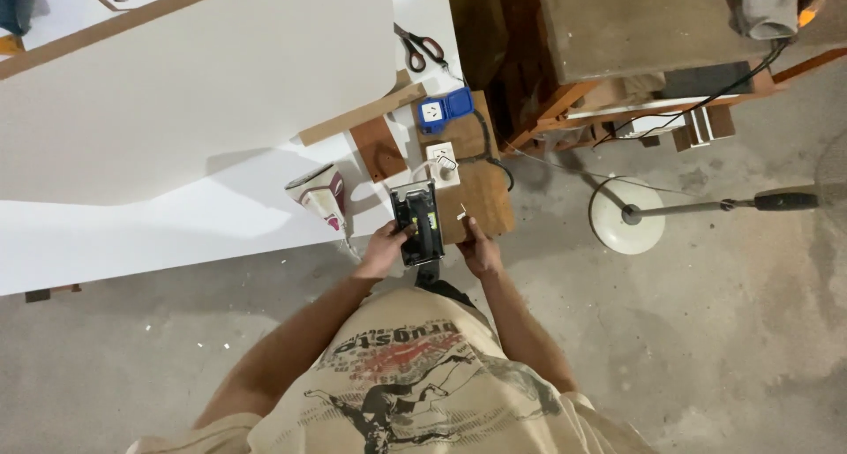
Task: Applying heat-activated edge banding tape to the curved edge of a wooden panel using a household iron and trimming it to fit.
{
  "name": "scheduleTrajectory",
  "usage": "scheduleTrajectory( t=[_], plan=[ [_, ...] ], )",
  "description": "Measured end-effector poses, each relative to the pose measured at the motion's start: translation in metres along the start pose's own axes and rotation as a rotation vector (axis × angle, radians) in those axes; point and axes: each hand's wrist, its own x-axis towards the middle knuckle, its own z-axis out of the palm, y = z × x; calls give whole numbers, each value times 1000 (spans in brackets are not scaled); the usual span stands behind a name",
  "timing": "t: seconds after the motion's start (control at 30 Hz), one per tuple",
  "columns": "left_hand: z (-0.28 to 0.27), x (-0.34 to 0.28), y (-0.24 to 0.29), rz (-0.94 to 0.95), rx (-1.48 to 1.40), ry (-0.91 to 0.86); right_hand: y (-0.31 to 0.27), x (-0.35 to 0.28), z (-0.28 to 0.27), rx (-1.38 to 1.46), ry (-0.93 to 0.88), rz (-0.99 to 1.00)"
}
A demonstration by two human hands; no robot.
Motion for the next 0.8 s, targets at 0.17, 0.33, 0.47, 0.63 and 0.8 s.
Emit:
scheduleTrajectory(
  t=[0.17,0.33,0.47,0.63,0.8],
  plan=[
    [4,-11,20,-85,-58,-1,-20,-25,32,-197,-14,41],
    [3,-8,8,-140,16,-35,-23,-53,5,-898,3,-17],
    [42,-4,22,-111,105,-155,-30,-100,20,-1219,-123,-504],
    [71,-5,80,-176,211,-403,-38,-63,8,-1460,-1,-788],
    [53,-1,80,-201,266,-483,-57,-2,-4,-1721,223,-691]
  ],
)
